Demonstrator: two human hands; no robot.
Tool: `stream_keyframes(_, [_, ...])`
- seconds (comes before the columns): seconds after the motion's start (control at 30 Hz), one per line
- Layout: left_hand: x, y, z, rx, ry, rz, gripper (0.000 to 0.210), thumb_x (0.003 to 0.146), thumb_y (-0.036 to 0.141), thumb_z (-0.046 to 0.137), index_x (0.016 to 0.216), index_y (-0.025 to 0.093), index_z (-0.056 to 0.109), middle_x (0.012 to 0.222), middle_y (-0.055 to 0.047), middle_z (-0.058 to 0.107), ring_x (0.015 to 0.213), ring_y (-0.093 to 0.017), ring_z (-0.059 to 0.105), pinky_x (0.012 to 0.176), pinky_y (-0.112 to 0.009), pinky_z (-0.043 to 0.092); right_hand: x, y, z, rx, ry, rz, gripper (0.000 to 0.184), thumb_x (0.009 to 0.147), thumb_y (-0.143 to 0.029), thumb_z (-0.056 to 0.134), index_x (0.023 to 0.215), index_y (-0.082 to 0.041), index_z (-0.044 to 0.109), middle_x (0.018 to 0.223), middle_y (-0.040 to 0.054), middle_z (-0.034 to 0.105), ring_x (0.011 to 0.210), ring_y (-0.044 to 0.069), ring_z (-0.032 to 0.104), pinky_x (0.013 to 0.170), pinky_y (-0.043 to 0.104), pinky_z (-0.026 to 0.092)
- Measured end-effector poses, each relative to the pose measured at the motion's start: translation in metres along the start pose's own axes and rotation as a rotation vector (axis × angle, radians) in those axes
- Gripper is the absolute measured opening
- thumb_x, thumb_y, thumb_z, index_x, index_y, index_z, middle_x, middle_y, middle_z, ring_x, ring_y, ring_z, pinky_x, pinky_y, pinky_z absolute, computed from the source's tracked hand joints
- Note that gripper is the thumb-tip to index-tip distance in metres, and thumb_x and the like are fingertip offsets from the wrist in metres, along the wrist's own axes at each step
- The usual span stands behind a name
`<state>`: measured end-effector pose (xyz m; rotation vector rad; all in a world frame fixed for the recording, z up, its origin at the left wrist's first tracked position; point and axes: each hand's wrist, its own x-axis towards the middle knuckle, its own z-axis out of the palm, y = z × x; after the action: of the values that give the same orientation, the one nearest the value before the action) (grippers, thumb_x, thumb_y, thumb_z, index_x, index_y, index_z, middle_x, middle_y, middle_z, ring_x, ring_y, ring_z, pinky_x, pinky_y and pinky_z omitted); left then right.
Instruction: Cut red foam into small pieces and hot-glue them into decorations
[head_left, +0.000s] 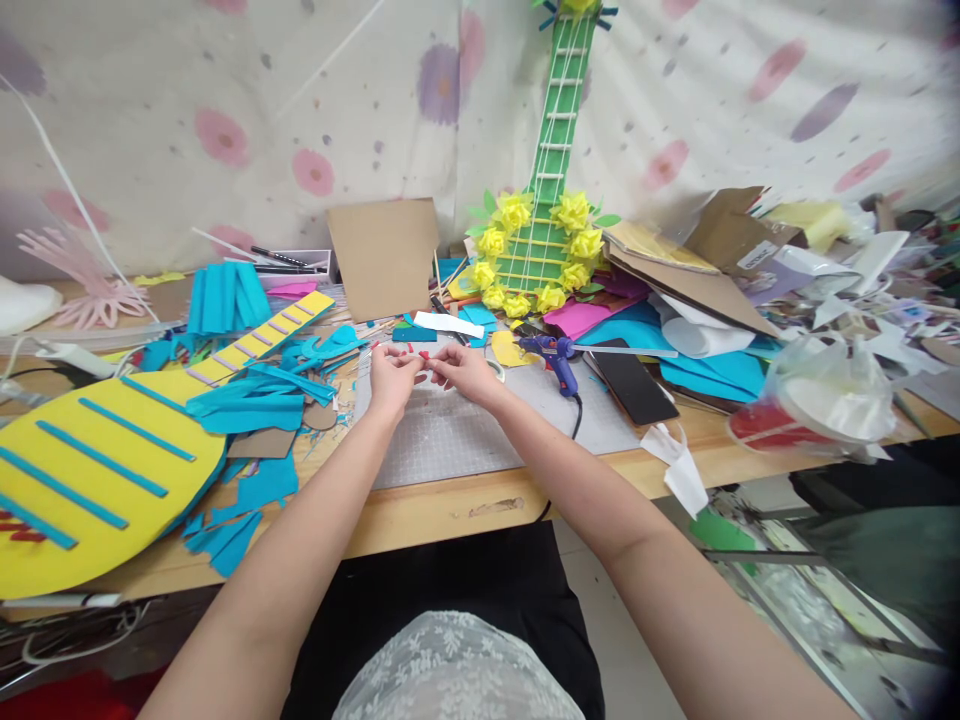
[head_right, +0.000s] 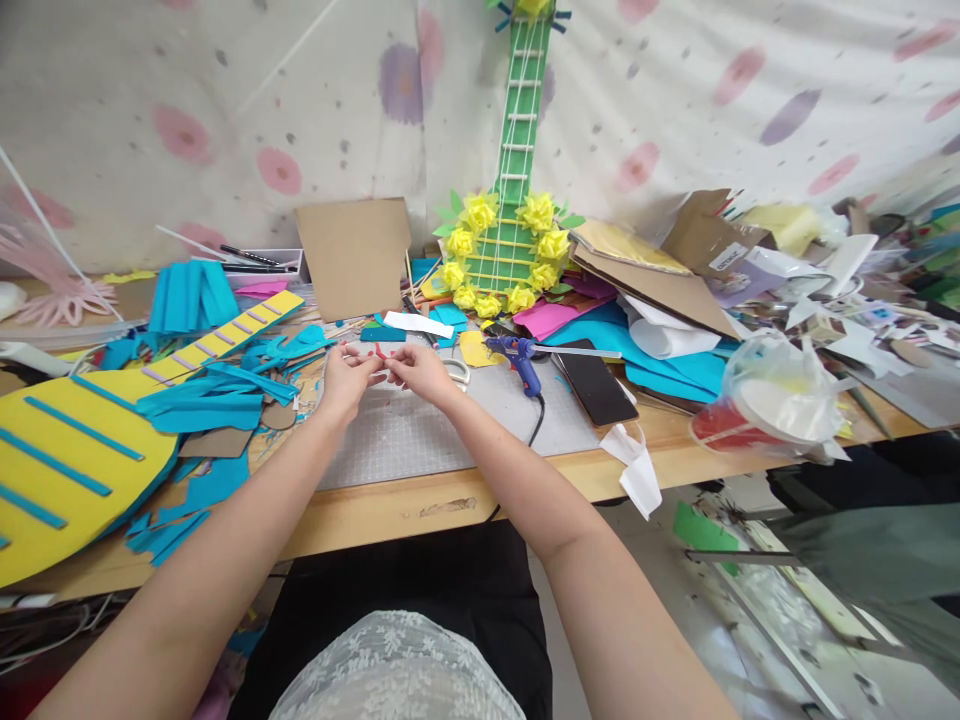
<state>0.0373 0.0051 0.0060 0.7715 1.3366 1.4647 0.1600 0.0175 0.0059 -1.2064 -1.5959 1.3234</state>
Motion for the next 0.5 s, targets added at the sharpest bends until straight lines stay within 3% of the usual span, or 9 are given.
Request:
stream_keyframes(0.17, [0.0025, -0.0008, -0.0032, -0.034, 0.103, -0.045, 0.034, 0.065, 0.009, 0.06, 0.083, 0.021, 0.035, 0.067, 0.003, 0.06, 0.064, -0.014, 0.065, 0.056, -0.025, 0.052, 0.0012, 0.0023, -0.0022, 0.097, -0.021, 0.033, 0.02, 0.077, -0.033, 0.061, 0.071, -0.015, 0.056, 0.058, -0.0014, 0.061, 0.05, 0.006, 0.053, 0.046, 0.016, 0.042])
stream_keyframes(0.33, [-0.0025, 0.0009, -0.0007, -0.075, -0.033, 0.039, 0.036, 0.064, 0.012, 0.066, 0.086, 0.019, 0.038, 0.069, 0.001, 0.063, 0.062, -0.012, 0.064, 0.064, -0.028, 0.052, 0.0, 0.0001, -0.0022, 0.093, -0.04, 0.06, 0.017, 0.079, -0.03, 0.059, 0.07, -0.015, 0.056, 0.057, -0.0019, 0.06, 0.049, 0.005, 0.052, 0.045, 0.015, 0.041])
stream_keyframes(0.5, [-0.0023, 0.0, 0.0004, -0.052, 0.01, 0.032, 0.042, 0.059, 0.008, 0.07, 0.083, 0.019, 0.038, 0.061, 0.004, 0.06, 0.055, -0.011, 0.061, 0.065, -0.029, 0.052, -0.0045, -0.0051, -0.0019, 0.047, -0.057, 0.064, 0.014, 0.078, -0.027, 0.059, 0.073, -0.015, 0.057, 0.059, -0.0011, 0.061, 0.051, 0.005, 0.053, 0.045, 0.015, 0.042])
